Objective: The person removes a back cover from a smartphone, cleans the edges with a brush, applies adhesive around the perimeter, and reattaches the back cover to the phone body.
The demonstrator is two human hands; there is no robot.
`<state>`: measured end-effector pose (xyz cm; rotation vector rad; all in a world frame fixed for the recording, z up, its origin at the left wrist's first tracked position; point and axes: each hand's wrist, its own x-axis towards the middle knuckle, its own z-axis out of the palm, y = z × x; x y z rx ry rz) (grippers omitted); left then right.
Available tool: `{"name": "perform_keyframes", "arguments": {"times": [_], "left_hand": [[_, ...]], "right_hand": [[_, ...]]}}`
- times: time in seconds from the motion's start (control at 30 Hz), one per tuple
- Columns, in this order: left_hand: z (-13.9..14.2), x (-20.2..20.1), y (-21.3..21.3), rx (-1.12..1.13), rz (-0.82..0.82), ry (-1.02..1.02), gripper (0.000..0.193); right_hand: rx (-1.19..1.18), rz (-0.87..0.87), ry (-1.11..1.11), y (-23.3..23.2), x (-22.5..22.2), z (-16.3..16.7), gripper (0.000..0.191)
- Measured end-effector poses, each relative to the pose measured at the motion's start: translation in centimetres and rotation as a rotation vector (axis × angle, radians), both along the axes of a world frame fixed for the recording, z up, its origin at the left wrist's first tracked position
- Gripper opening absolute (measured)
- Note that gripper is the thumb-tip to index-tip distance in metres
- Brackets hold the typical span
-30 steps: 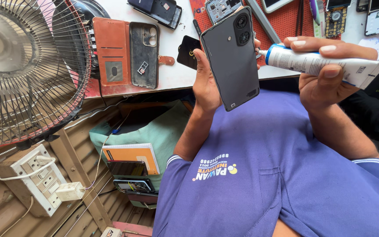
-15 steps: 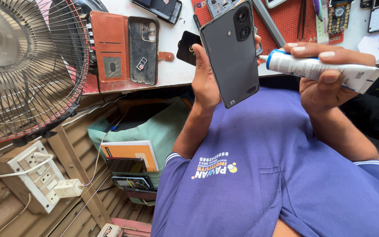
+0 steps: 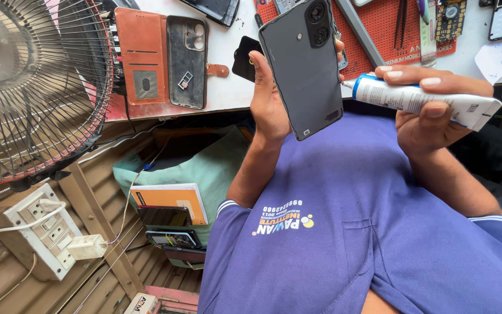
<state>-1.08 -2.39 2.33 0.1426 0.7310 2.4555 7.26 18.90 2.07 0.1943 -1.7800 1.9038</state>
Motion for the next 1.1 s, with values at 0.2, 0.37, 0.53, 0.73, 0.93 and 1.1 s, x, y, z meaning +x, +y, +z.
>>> {"name": "perform_keyframes", "arguments": {"times": [0.2,0.37,0.53,0.73,0.93,1.1], "left_hand": [[0.2,-0.3,-0.1,0.042,0.003,-0.018,0.083],[0.5,-0.7,-0.2,0.031,0.006,-0.033,0.085],[0.8,-0.8,-0.3,0.050,0.012,-0.040,0.086],[0.9,-1.0,-0.4,0.060,0.035,-0.035,0.084],[0.9,-1.4,-0.5,0.092,0.026,-0.038,0.085],[1.1,-1.7,-0.4,0.071,0.047,0.021,0.085]], "right_hand": [[-0.011,0.001,-0.017,0.1,0.7,-0.3,0.037],[-0.024,-0.010,-0.018,-0.2,0.9,-0.3,0.038],[0.009,-0.015,-0.012,-0.2,1.0,-0.1,0.038],[-0.002,0.008,-0.033,-0.3,1.3,-0.1,0.037],[-0.003,0.019,-0.043,-0.3,1.5,0.0,0.037],[-0.028,0.022,-0.067,-0.4,2.2,-0.1,0.038]]}}
